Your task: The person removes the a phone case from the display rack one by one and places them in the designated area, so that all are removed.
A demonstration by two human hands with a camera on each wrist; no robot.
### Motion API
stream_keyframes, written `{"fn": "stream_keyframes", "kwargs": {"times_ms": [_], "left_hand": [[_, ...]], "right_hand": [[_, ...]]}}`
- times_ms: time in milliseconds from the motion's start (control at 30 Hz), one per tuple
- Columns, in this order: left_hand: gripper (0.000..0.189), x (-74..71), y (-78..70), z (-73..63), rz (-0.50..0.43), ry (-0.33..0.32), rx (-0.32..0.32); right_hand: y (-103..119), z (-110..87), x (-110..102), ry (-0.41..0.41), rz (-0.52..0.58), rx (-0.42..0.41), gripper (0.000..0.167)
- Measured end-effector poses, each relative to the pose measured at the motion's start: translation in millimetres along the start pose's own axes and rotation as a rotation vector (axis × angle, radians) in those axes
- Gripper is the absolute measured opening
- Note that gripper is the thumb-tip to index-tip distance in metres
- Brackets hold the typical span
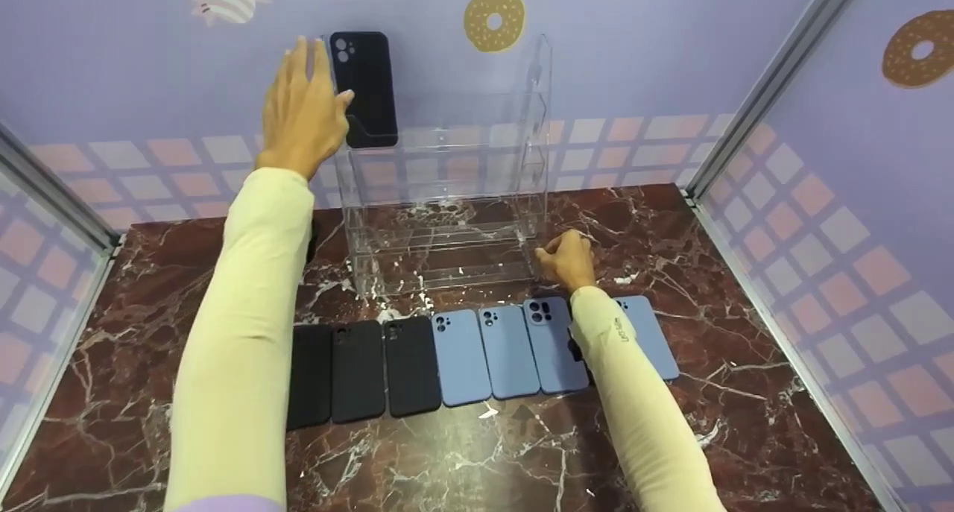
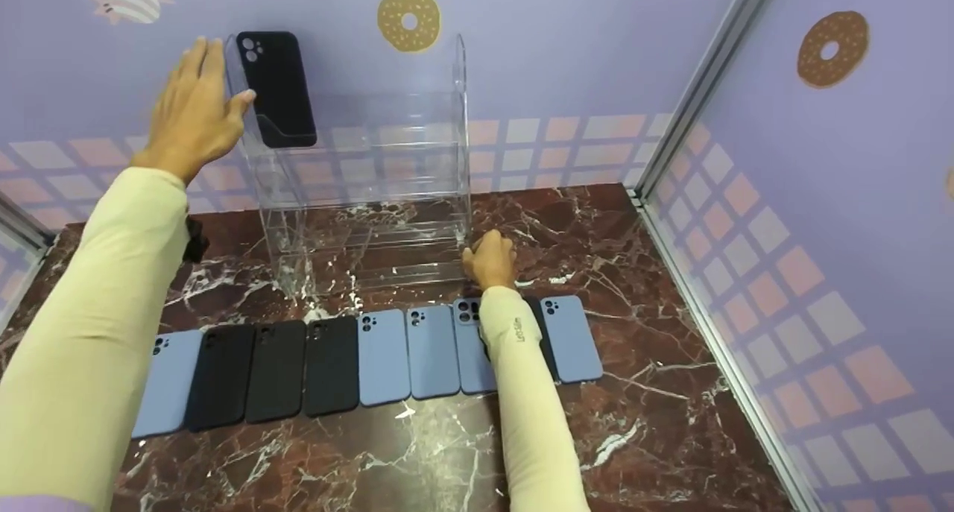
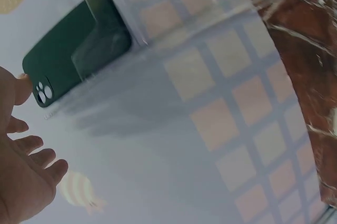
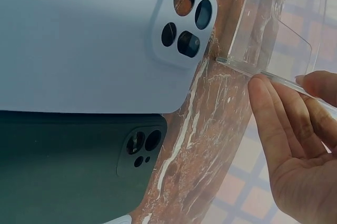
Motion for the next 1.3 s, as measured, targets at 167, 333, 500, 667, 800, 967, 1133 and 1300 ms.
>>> {"fn": "stream_keyframes", "kwargs": {"times_ms": [167,333,500,667,800,967,1133,1300], "left_hand": [[0.068,0.7,-9.7,10.0,0.001,0.005,0.010],[0.067,-0.3,-15.0,18.8,-0.004,0.007,0.002],[0.068,3.2,-20.5,23.1,0.042,0.034,0.011],[0.068,-1.0,-17.7,22.4,0.114,0.013,0.005],[0.061,-7.7,-17.4,19.6,0.066,-0.088,0.021],[0.051,-15.2,-16.1,13.0,-0.061,-0.240,0.048],[0.053,-17.3,-14.9,5.8,-0.114,-0.352,0.088],[0.052,-19.5,-14.7,1.1,-0.135,-0.426,0.130]], "right_hand": [[4,-8.0,-2,-0.003,0.010,-0.035,0.023],[6,-12.3,-4,-0.007,0.015,-0.053,0.022],[5,-17.5,-3,0.000,0.009,-0.032,0.022],[12,-20.6,4,0.028,0.025,-0.051,0.023],[16,-19.8,6,0.026,0.033,-0.057,0.022],[17,-16.9,6,0.026,0.019,-0.057,0.022],[14,-13.9,7,0.015,0.017,-0.046,0.021],[14,-9.0,10,0.007,0.028,-0.055,0.021]]}}
Point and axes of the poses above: each hand's wrist, its own z-axis towards the middle knuckle, its own x-axis out of the palm, y = z × x, the point moved 4 cm from there along z, towards the middle knuckle, and after that the axes turned 7 degrees about -y, right-handed, at the moved point
